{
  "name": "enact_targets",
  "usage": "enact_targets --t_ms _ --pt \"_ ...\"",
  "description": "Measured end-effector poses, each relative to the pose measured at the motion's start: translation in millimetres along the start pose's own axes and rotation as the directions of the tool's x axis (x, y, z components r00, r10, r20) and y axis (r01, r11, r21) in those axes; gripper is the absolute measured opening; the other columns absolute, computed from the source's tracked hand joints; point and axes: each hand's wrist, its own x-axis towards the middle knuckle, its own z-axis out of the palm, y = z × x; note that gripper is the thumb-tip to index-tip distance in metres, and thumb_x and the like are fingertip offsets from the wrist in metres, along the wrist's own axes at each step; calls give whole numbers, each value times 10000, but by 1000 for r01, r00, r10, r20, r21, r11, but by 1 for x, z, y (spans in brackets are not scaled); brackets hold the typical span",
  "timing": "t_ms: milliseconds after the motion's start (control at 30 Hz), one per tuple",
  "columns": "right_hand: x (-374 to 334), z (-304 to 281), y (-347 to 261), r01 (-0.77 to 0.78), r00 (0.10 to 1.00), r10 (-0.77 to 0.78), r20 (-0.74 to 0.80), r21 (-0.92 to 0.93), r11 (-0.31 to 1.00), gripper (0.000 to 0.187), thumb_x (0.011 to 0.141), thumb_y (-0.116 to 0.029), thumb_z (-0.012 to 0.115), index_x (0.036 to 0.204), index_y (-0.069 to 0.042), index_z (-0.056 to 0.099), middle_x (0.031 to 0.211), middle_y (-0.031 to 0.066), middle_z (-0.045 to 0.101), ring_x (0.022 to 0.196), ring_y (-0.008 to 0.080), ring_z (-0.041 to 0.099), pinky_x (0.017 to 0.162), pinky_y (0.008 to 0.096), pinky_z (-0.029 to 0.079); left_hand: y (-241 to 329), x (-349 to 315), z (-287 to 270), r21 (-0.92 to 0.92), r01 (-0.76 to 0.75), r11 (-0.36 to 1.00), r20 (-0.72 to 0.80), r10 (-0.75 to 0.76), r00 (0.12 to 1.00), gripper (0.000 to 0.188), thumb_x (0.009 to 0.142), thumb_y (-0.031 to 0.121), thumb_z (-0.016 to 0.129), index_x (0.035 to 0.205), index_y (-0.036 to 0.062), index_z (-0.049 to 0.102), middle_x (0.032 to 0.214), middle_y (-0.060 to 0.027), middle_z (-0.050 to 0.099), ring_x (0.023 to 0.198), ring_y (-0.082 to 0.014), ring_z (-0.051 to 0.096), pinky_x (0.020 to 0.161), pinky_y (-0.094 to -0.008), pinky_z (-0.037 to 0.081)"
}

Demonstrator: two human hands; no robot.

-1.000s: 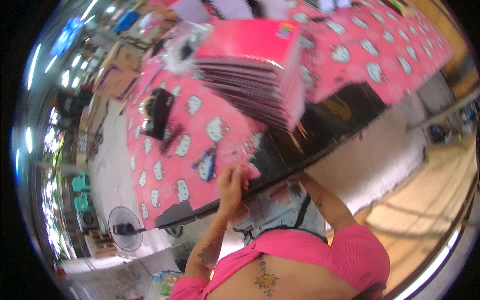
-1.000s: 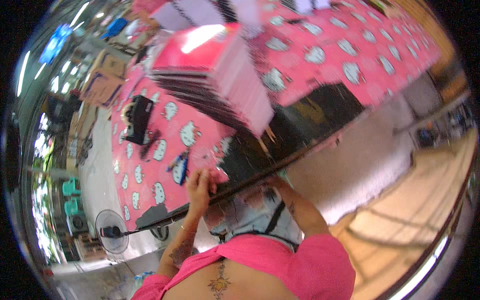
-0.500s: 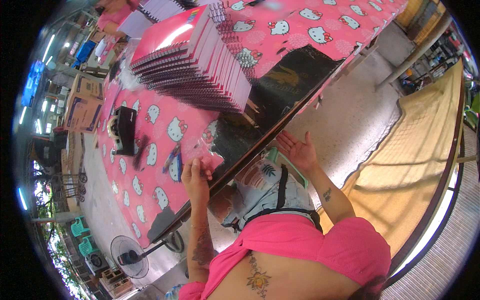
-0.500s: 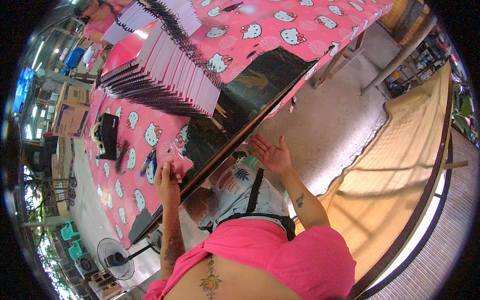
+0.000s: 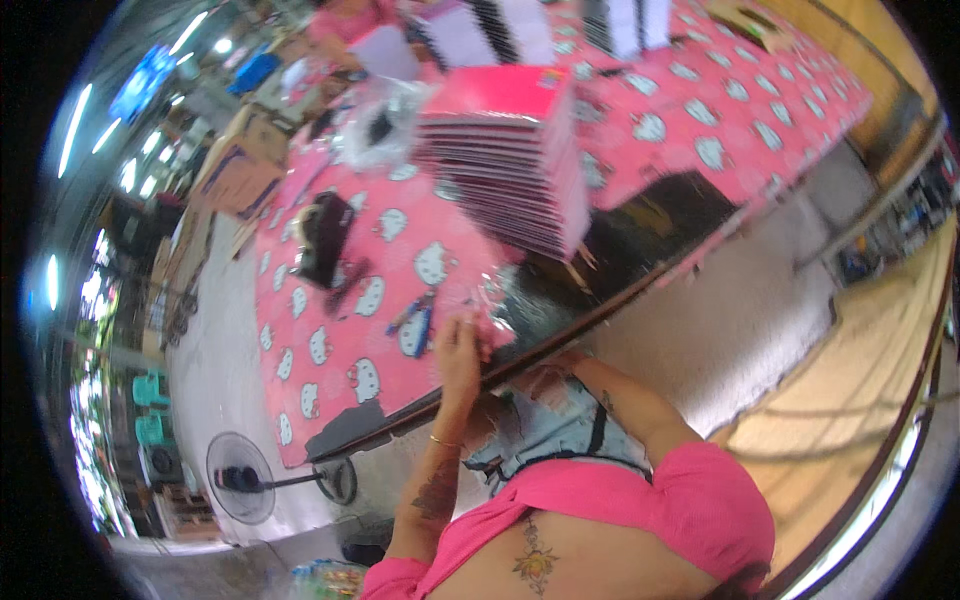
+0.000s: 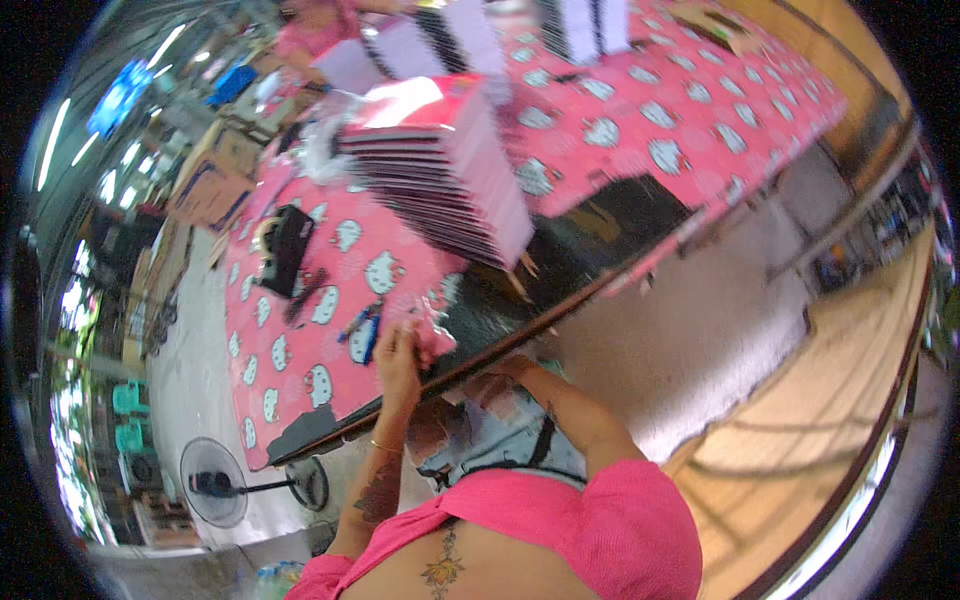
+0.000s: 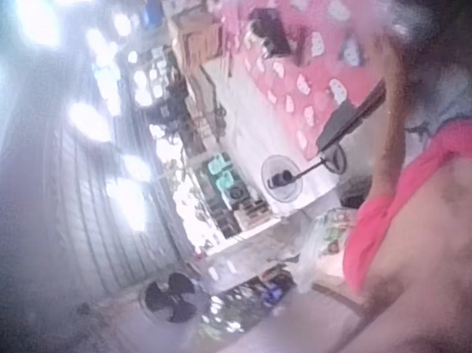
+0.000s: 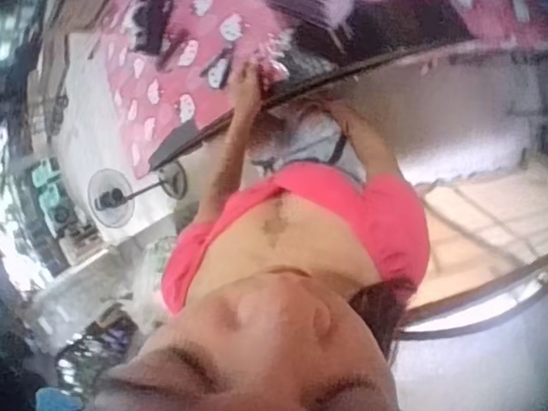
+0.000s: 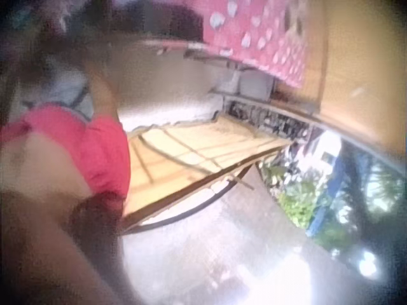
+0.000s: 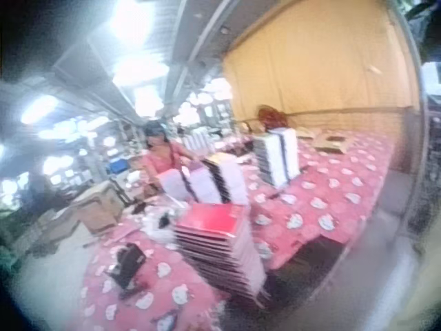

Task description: The person organizes small pink notebooks into stacks on a table and uses scissors to trim the wire coils on the binding. They handle each notebook individually to align and cut the wire before placing it into a completed pile.

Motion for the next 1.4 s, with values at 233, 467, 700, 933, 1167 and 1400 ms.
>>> enact_targets --t_ms 233,467,700,933,1167,1400 --pt "39 -13 -12 -84 996 77 -34 -449 890 494 992 -339 468 1357 -9 521 1363 161 555 1251 287 526 1071 407 392 10 -5 0 -86 45 995 82 -38 996 247 1003 263 545 920 51 639 646 15 526 522 -75 480 481 -220 394" --pt "-38 -98 32 -317 934 333 -126 -723 615 424 998 -237 497 1350 -3 530 1347 161 572 1223 277 555 1054 381 415 17 44 -81 -595 313 741 146 -284 948 254 988 251 549 1022 15 637 775 -24 596 631 -131 582 569 -255 494" --pt "-98 -111 -19 -190 944 205 259 -80 978 334 950 -136 570 1252 -1 617 1231 118 651 1126 211 602 995 334 455 6 141 -114 -829 270 489 171 -239 956 319 1005 269 493 1060 -37 567 961 -138 608 915 -278 629 892 -425 550" --pt "-76 -57 -40 -185 975 195 102 -98 978 336 880 -173 644 1174 -12 658 1149 95 690 1058 194 622 947 330 465 137 344 -71 -612 62 788 -107 -160 981 384 1018 346 420 1156 11 549 960 -160 614 966 -355 605 878 -574 473" --pt "-113 -88 -110 -119 913 236 333 -334 935 480 957 -370 570 1259 2 601 1254 188 628 1138 273 602 982 365 452 38 263 -99 679 -514 524 138 596 791 406 899 305 628 1175 7 614 1167 -200 620 1102 -374 567 936 -442 444" --pt "-114 -174 -364 419 643 -192 741 -131 899 540 970 -338 598 1368 10 491 1343 189 567 1226 287 562 1042 381 430 36 54 -123 803 -513 301 459 237 857 643 872 355 670 1404 76 440 1299 -268 496 1167 -434 500 976 -495 425"
